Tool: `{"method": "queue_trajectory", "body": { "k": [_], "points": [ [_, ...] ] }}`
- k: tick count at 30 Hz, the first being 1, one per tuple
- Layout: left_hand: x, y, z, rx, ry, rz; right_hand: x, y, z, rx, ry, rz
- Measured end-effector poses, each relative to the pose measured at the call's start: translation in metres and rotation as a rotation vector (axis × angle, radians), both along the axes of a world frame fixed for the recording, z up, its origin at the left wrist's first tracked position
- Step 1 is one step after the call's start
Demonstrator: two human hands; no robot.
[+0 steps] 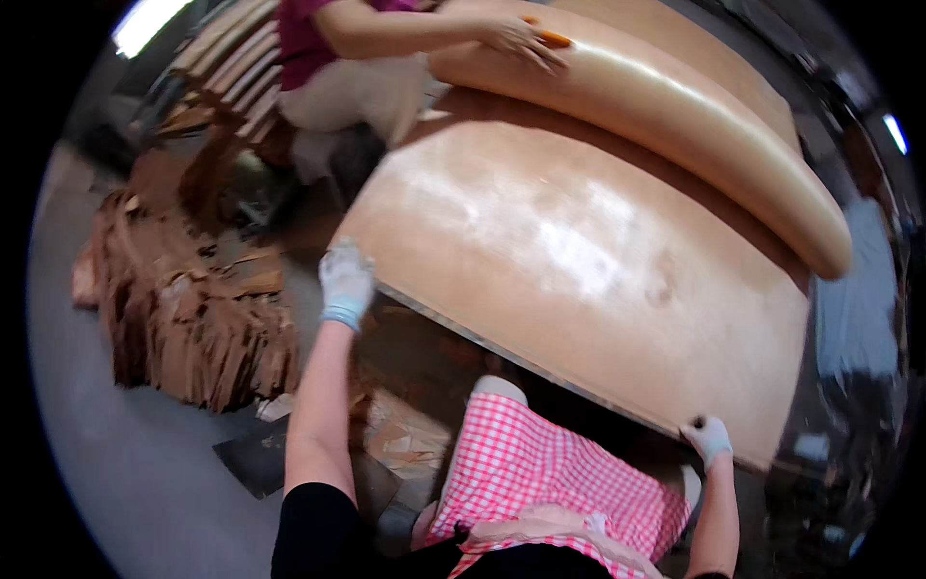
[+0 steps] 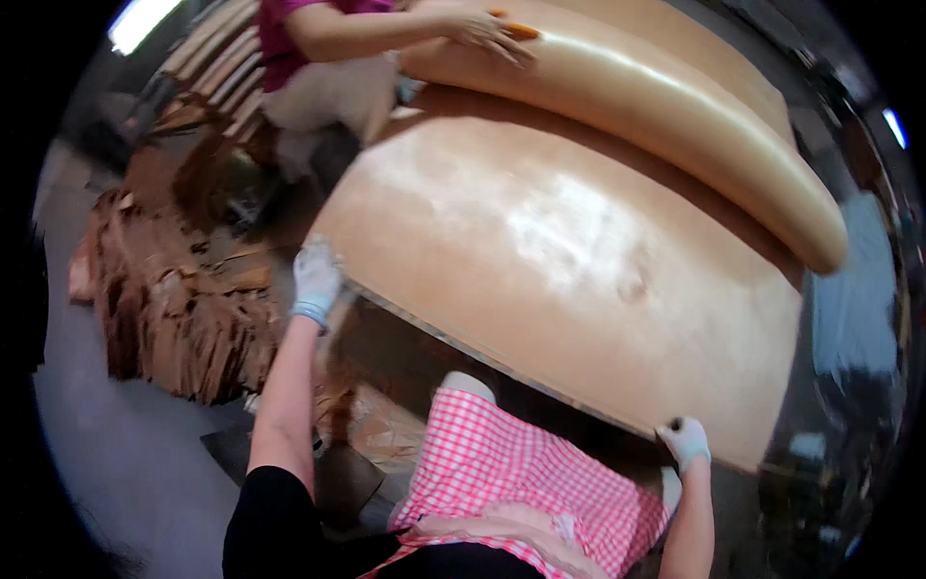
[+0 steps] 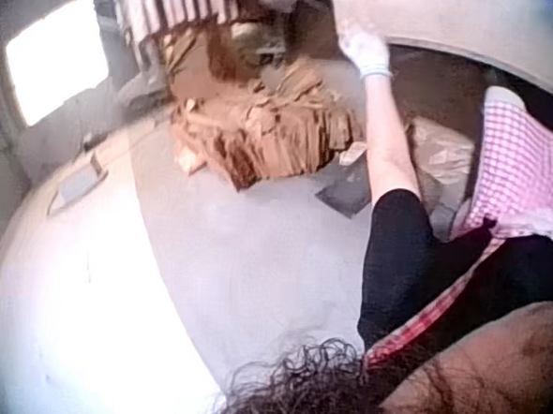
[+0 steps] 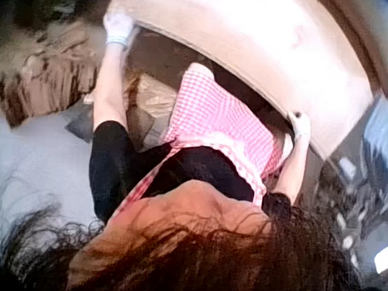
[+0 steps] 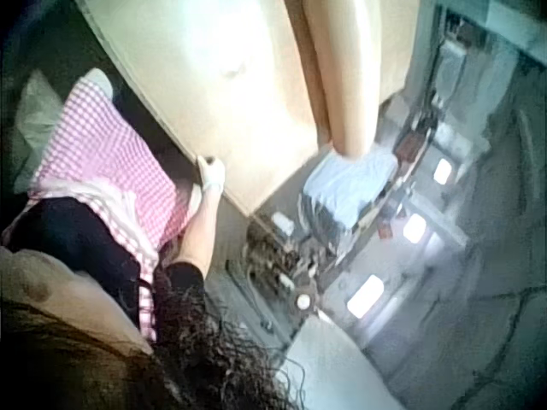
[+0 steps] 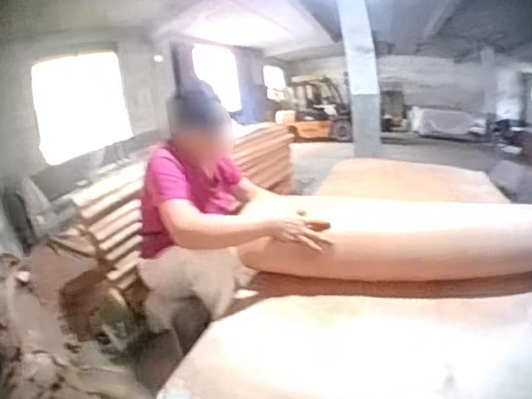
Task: The person scrapes the edges of large plywood sheets with a small tool to remove excess material. They then move the sheets to a metal table and apply a liquid finish to the surface using a long stick dipped in a container.
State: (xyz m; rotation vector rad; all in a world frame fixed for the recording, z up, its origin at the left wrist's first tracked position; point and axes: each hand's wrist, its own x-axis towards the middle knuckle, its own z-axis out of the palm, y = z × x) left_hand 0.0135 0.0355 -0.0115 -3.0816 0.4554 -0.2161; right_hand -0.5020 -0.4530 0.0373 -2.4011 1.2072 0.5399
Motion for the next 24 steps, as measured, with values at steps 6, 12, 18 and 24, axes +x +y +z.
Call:
{"method": "queue_trajectory", "body": {
  "k": [6,12,18,24],
  "points": [
    [-0.015,-0.049,0.052,0.139,0.341,0.125,-0.011,-0.017,0.006,0.058,0.095,-0.064],
    [-0.141,-0.160,0.002,-0.284,-0.038,-0.356,0.007,-0.011,0.013,0.034,0.155,-0.044],
    [-0.351,-0.337,0.034,-0.377,0.422,-0.820,-0.002,-0.014,0.004,0.042,0.137,-0.020],
    [-0.395,-0.381,0.017,-0.186,0.440,-0.874,0.003,-0.009,0.009,0.076,0.089,0.001]
  ]
}}
